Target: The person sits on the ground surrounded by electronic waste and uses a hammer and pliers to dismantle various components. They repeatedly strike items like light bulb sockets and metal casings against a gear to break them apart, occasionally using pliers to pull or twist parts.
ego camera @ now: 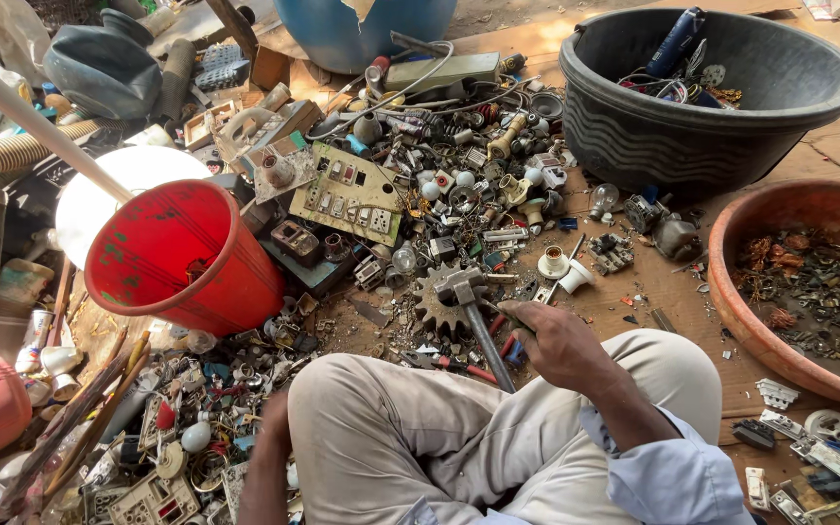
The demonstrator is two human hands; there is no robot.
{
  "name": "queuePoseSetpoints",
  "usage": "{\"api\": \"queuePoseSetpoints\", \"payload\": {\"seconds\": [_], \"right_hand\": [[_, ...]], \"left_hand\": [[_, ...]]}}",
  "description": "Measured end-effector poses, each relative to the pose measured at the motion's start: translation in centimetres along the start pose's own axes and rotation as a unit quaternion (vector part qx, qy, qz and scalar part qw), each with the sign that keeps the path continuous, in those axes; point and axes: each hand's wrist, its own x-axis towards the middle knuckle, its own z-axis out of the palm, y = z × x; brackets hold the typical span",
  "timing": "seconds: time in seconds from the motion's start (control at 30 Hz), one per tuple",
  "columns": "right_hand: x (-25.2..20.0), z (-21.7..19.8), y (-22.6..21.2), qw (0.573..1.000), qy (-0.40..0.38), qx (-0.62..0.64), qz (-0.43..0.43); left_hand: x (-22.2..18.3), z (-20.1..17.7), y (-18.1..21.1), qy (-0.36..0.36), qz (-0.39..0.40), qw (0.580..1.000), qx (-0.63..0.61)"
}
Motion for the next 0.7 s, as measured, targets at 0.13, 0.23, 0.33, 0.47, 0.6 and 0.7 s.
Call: {"api": "queuePoseSetpoints", "payload": {"seconds": [0.13,0.23,0.33,0.47,0.6,0.7], "right_hand": [[-0.9,-0.4,0.3,1.0,0.021,0.007,-0.018],[-1.1,-0.5,0.4,0.999,0.031,0.003,-0.015],[-1.0,-0.5,0.4,1.0,0.026,0.002,-0.01],[-1.0,-0.4,0.4,1.0,0.022,-0.003,0.003],[-0.6,-0.3,0.1,0.998,-0.006,-0.005,0.057],[-0.6,-0.1,0.1,0.999,-0.003,-0.014,0.038]], "left_hand": [[-0.6,2.4,-2.3,-0.049,-0.073,0.996,-0.028],[-0.5,3.6,-4.6,-0.07,-0.087,0.992,-0.054],[0.0,2.9,-5.8,-0.079,-0.093,0.99,-0.072],[0.6,2.3,-6.9,-0.089,-0.094,0.988,-0.088],[1.1,1.6,-7.7,-0.088,-0.097,0.986,-0.102],[1.1,1.0,-8.4,-0.09,-0.101,0.985,-0.108]]}}
